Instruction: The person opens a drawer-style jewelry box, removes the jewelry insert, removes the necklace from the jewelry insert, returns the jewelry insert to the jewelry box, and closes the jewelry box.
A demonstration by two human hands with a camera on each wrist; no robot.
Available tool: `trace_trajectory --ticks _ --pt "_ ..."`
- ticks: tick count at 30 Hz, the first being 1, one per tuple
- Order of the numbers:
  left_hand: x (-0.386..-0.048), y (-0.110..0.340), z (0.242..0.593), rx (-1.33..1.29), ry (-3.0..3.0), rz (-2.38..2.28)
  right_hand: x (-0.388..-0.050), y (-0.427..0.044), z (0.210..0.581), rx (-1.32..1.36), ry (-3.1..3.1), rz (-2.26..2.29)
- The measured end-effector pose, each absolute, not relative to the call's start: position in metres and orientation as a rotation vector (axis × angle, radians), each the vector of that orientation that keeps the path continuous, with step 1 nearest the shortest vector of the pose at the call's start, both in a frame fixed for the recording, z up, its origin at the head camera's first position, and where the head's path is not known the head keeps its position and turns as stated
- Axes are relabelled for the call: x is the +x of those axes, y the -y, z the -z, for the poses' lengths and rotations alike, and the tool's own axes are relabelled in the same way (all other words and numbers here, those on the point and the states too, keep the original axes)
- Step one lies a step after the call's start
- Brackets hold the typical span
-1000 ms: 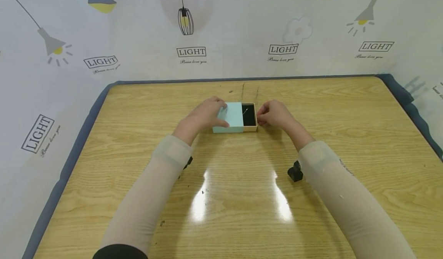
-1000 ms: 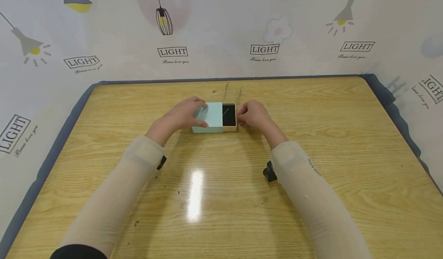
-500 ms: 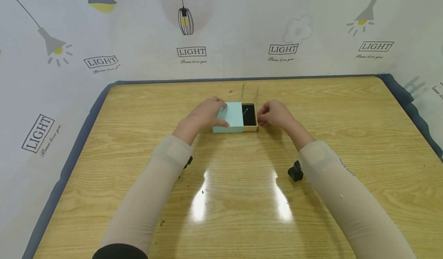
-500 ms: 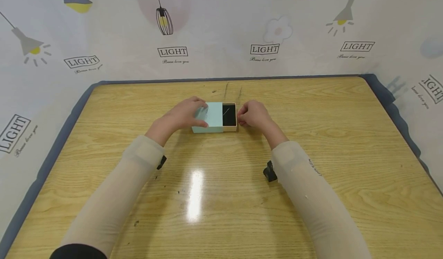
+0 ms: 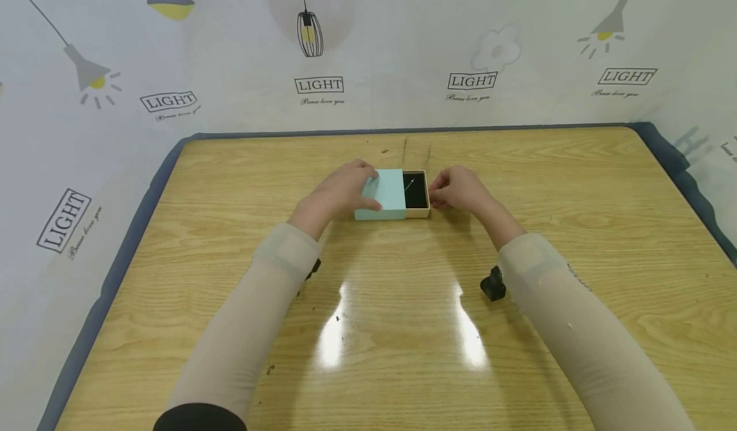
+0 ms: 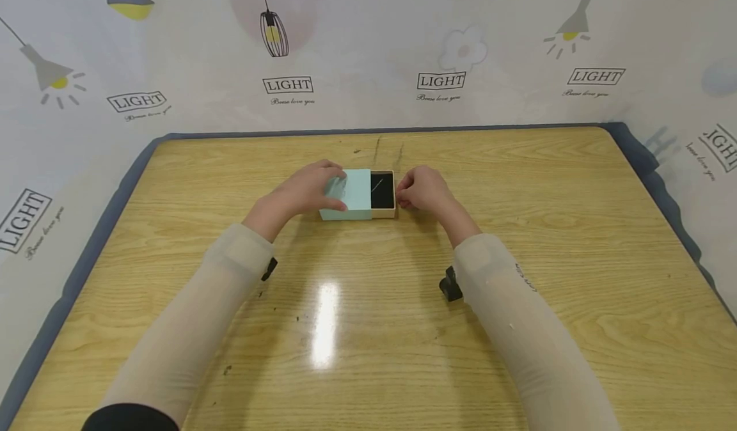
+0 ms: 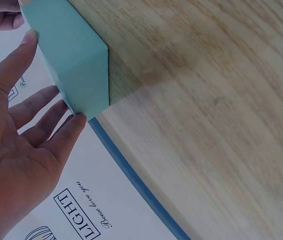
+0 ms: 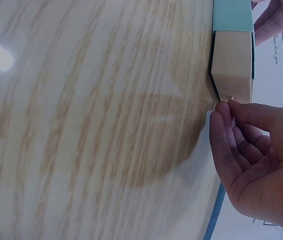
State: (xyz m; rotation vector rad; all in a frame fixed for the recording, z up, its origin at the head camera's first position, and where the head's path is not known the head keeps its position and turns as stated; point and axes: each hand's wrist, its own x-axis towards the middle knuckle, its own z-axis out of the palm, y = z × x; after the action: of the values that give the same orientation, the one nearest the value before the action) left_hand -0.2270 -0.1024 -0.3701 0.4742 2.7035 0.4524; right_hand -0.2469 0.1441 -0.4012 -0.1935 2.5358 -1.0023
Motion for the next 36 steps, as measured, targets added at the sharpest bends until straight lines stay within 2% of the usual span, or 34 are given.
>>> trace_trajectory --ticks 36 --pt "-0.2266 0.1025 0.3699 0.483 -2.71 -0.455 -0.246 -0.1458 0.3991 -0.196 -2.53 1.015"
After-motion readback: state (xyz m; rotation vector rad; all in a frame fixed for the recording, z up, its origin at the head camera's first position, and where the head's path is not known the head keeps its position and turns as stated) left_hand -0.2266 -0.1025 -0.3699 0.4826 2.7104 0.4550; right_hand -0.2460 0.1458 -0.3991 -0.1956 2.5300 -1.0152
